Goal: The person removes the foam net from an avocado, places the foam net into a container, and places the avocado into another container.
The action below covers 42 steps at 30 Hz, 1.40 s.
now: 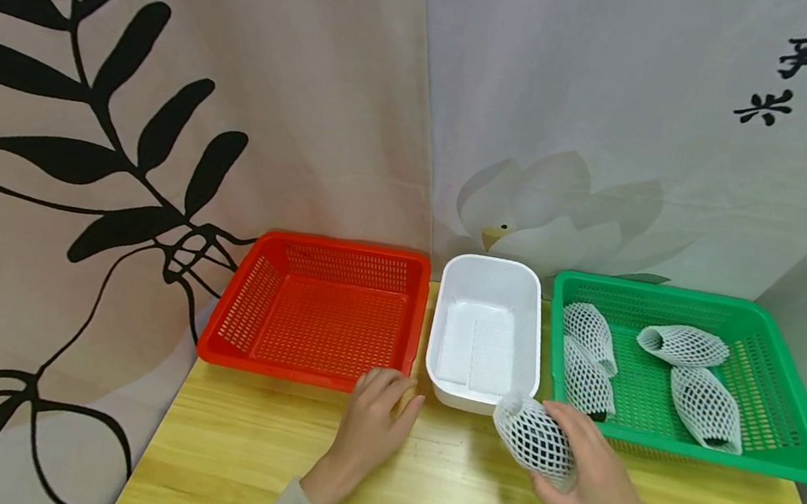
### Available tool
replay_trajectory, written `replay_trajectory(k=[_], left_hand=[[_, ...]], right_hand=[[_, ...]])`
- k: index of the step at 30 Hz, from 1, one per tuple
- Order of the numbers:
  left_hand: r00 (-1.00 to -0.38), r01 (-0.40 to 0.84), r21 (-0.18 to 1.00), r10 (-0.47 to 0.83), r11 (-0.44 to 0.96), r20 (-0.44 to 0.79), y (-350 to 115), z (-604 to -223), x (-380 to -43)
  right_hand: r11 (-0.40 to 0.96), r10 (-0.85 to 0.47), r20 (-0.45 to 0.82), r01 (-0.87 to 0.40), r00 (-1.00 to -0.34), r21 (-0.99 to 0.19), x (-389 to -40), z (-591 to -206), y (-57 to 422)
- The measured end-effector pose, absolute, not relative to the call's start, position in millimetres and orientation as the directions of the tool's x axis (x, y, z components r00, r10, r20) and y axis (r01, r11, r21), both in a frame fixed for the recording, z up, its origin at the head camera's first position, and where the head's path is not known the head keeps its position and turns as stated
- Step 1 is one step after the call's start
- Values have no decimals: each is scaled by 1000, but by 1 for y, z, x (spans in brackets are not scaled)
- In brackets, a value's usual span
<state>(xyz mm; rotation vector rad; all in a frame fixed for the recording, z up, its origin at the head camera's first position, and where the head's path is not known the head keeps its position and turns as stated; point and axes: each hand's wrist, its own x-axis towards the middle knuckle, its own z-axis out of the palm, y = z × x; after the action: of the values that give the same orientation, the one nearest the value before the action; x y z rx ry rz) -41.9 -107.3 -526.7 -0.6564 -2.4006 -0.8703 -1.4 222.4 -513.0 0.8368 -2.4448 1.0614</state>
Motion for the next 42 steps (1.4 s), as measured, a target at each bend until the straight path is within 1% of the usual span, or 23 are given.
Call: replay_trajectory(k=[8, 10, 12, 17, 22, 26, 30, 36, 42], left_hand=[[-700, 667, 398, 347, 630, 624, -114, -535, -30], [-687, 684, 387, 367, 619, 628, -114, -537, -28], [-684, 690, 381, 383, 615, 621, -114, -539, -26], [-692, 692, 377, 416, 616, 590, -113, -546, -23], [-703, 692, 369, 462, 621, 541, -110, -555, -19], [-724, 680, 384, 489, 624, 487, -108, -562, -16], [-729, 680, 390, 513, 621, 453, -106, -567, -14], [-741, 668, 369, 533, 647, 408, -105, -573, -12], [-765, 643, 396, 534, 656, 359, -103, -574, -10]], right_hand=[[512, -500, 479, -692, -722, -508, 3, -522, 216], [523, -517, 465, -696, -718, -492, 4, -525, 213], [546, -528, 435, -684, -730, -484, 6, -527, 209], [576, -543, 386, -665, -746, -475, 9, -536, 200], [581, -557, 370, -667, -744, -467, 10, -551, 193], [597, -577, 343, -669, -741, -442, 10, -561, 188], [604, -592, 333, -677, -734, -420, 8, -567, 184], [618, -599, 326, -681, -732, -393, 6, -573, 179], [628, -602, 306, -674, -738, -389, 4, -577, 177]])
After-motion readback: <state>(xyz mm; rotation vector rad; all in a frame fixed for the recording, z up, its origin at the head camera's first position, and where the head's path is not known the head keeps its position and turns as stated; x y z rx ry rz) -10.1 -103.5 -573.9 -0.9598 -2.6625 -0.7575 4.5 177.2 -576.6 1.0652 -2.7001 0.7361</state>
